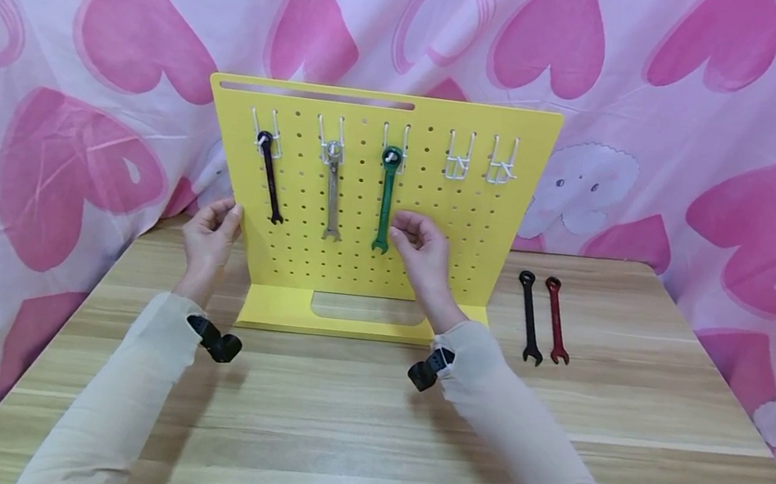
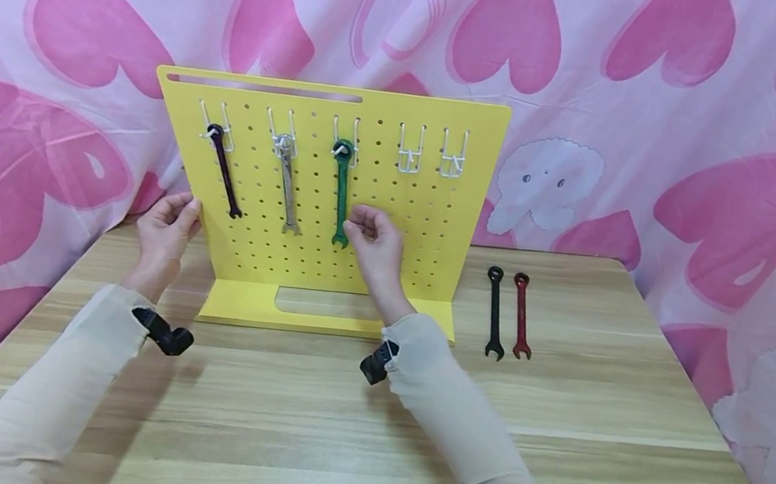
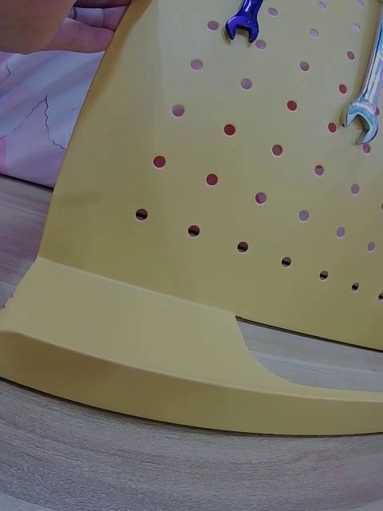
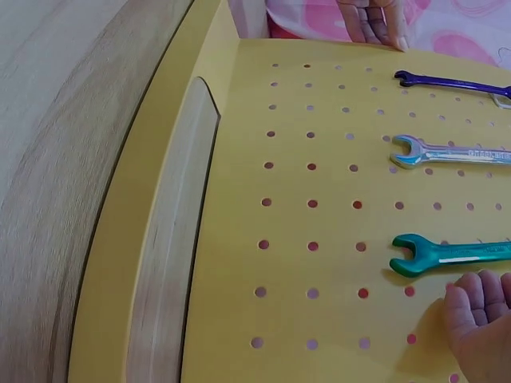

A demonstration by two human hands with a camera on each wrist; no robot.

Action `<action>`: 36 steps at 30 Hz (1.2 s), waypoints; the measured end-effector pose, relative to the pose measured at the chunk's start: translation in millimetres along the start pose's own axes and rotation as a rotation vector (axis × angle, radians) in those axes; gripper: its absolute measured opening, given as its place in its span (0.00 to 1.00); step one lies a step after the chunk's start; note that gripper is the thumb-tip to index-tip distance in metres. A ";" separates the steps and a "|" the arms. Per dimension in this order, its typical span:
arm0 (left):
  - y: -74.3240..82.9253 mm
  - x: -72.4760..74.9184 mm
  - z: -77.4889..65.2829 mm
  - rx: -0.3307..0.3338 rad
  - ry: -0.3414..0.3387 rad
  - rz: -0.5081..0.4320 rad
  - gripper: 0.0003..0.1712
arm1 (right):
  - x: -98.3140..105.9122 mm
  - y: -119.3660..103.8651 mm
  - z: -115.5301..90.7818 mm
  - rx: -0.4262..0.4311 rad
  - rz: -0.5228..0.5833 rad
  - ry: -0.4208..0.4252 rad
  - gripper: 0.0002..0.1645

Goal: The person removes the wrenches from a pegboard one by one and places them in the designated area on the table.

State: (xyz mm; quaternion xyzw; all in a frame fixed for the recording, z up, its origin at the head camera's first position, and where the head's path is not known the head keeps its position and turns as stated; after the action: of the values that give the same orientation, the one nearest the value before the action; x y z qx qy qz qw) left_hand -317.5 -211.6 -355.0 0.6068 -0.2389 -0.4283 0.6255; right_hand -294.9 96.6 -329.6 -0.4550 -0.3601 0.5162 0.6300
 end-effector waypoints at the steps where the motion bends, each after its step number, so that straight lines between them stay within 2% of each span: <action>1: 0.1 -0.2 0.0 0.003 -0.001 -0.002 0.09 | -1.0 0.0 -0.1 -0.003 0.002 0.000 0.16; 15: -0.1 -0.9 -0.8 -0.001 -0.001 0.009 0.06 | -16.1 3.4 0.7 -0.068 0.040 0.021 0.15; 24: -0.3 -0.4 -0.5 -0.001 -0.002 0.006 0.03 | -17.4 4.2 -0.5 -0.093 0.060 0.014 0.12; 36: 1.8 -0.8 -3.4 0.015 -0.008 -0.001 0.03 | -10.8 -0.6 -4.2 -0.085 0.066 -0.062 0.10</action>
State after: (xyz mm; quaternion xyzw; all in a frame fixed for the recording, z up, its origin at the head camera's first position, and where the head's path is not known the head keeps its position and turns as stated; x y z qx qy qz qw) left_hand -314.8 -209.3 -353.5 0.6101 -0.2441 -0.4291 0.6197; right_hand -293.1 85.1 -330.2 -0.4768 -0.3858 0.5348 0.5813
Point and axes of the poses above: each hand's wrist, its own z-axis towards the middle knuckle, its own x-axis out of the back of the hand, y = z × x, the point moved 4 cm from there along z, towards the middle knuckle, and after that the axes turned 6 degrees about y, right-handed, at the moved point
